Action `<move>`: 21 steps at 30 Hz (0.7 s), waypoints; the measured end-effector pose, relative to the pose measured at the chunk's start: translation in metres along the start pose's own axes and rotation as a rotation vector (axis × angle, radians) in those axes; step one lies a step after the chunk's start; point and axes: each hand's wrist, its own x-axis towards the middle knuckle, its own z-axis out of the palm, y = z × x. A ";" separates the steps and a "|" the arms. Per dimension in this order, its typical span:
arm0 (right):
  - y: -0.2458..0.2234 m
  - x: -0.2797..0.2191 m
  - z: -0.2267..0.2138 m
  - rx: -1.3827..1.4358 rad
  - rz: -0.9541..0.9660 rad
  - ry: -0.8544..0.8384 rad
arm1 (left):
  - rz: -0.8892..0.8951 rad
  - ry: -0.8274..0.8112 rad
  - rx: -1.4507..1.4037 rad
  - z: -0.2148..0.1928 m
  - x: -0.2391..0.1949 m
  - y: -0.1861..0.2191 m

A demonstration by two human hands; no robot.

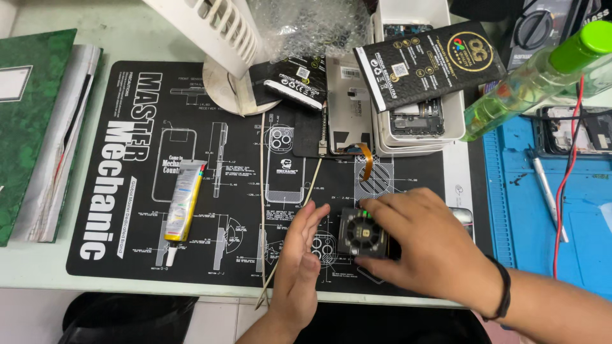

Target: The person holds a smartphone secured with rubber bands and a small fan, repeatedly turning it over and pressing the screen to check responsiveness. The person also briefly removes the fan and reattaches it while continuing to handle the phone.

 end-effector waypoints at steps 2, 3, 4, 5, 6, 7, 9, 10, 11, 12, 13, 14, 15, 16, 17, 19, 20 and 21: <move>-0.001 0.003 -0.004 0.023 0.033 -0.037 | -0.005 -0.001 -0.005 0.000 0.000 0.000; -0.002 0.004 -0.006 0.047 0.039 -0.068 | -0.009 -0.006 -0.015 0.000 0.001 0.000; -0.002 0.006 -0.008 0.071 0.041 -0.100 | -0.012 -0.008 -0.024 -0.001 0.001 0.000; -0.001 0.009 -0.009 0.064 0.013 -0.086 | -0.006 -0.006 -0.026 -0.001 0.001 0.000; -0.001 0.011 -0.010 0.060 -0.011 -0.072 | -0.004 -0.007 -0.027 -0.001 0.001 0.000; 0.000 0.014 -0.011 0.056 -0.035 -0.057 | -0.002 -0.008 -0.029 -0.001 0.001 -0.001; 0.009 0.022 -0.012 0.044 0.047 -0.079 | -0.004 -0.002 -0.024 -0.001 0.000 -0.001; 0.011 0.024 -0.013 0.037 0.085 -0.089 | -0.003 0.002 -0.021 -0.001 0.000 -0.002; 0.010 0.022 -0.012 0.045 0.094 -0.089 | -0.001 0.001 -0.023 -0.001 -0.001 -0.002; 0.011 0.023 -0.013 0.051 0.099 -0.090 | 0.005 0.002 -0.026 0.000 0.000 -0.002; 0.011 0.023 -0.013 0.056 0.104 -0.090 | 0.011 0.004 -0.028 0.000 0.000 -0.002; 0.009 0.022 -0.012 0.078 0.049 -0.085 | 0.007 0.005 -0.027 -0.001 0.000 -0.002; 0.009 0.023 -0.012 0.100 -0.006 -0.080 | 0.003 0.005 -0.026 -0.001 0.001 -0.002; 0.009 0.022 -0.011 0.123 -0.056 -0.074 | -0.005 0.002 -0.025 -0.001 0.000 -0.002; 0.009 0.022 -0.011 0.110 -0.046 -0.065 | -0.002 0.003 -0.015 -0.001 0.000 -0.002; 0.011 0.022 -0.010 0.084 -0.021 -0.043 | 0.000 -0.002 0.005 -0.001 -0.001 -0.002; 0.013 0.024 -0.010 0.081 0.019 -0.043 | -0.004 0.000 0.003 -0.001 -0.001 -0.002; 0.013 0.024 -0.009 0.078 0.060 -0.044 | -0.008 0.001 0.002 -0.001 -0.002 -0.001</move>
